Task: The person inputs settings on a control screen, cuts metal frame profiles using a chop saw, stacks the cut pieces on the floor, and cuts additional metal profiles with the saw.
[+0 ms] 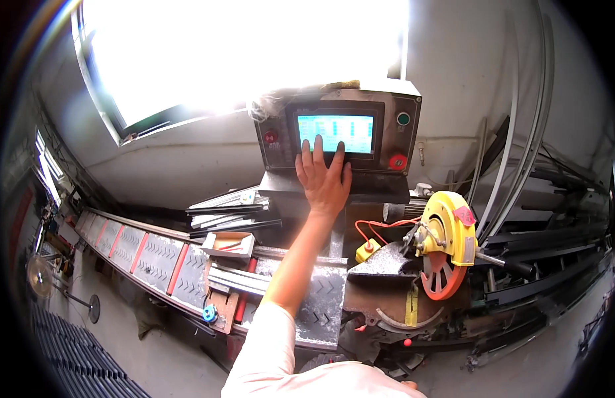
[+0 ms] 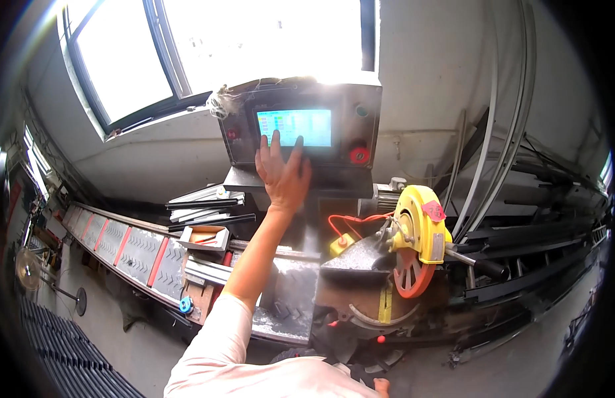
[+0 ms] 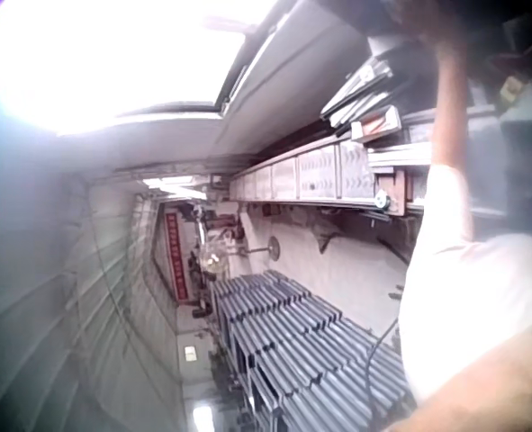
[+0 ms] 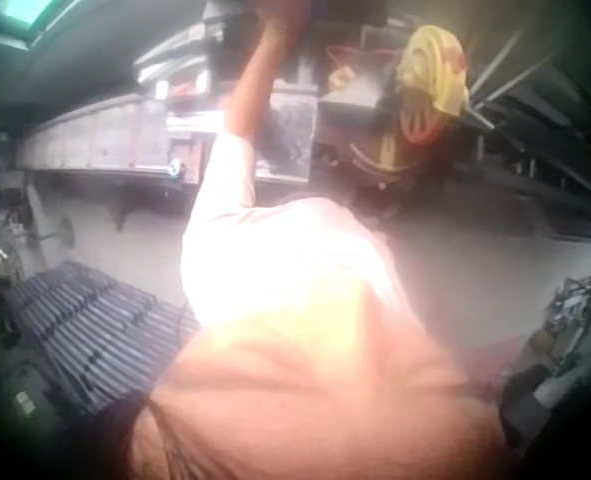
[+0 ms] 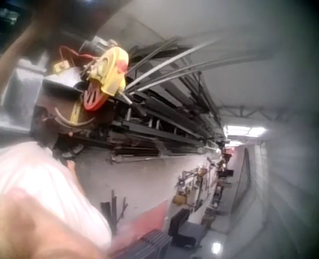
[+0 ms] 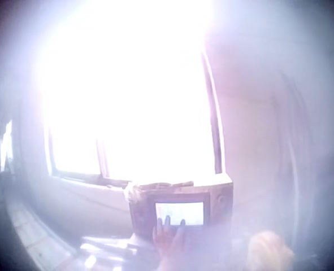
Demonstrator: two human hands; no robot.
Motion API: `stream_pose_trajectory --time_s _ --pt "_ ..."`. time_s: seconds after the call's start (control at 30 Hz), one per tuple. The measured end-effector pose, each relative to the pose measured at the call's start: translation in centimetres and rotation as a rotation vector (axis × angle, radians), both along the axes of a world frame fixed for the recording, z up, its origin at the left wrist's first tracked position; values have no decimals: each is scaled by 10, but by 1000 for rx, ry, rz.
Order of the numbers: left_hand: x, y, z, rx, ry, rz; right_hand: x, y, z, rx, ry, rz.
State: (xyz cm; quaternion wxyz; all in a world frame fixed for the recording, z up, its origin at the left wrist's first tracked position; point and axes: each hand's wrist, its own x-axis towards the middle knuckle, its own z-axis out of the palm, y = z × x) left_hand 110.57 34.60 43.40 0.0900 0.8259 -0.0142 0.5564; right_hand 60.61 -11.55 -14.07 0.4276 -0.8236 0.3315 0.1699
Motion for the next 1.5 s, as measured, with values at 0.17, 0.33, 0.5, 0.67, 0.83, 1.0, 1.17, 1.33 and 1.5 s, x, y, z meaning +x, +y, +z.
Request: stream_pose_trajectory --time_s 0.17,0.33,0.5,0.67,0.83,1.0,1.17,1.33,1.5 --pt "-4 19 -16 -12 -268 -19 66 39 142 134 155 -74" --pt "-8 18 -31 -21 -164 -62 85 -1 96 380 233 -231" --pt "-15 12 -39 32 -136 -42 108 23 140 358 163 -289" --pt "-8 -1 -54 -69 -177 -11 110 35 125 292 160 7" --pt "-2 -1 -67 -115 -225 0 109 35 113 432 157 -254" --pt "-4 3 -69 -91 -240 -20 108 40 113 310 212 -249" --pt "-4 2 -66 -84 -271 -48 118 41 117 324 202 -226" --pt "-1 2 -68 -79 -283 -47 129 55 145 203 190 21" --pt "1 2 -69 -81 -297 -46 134 55 156 133 174 155"
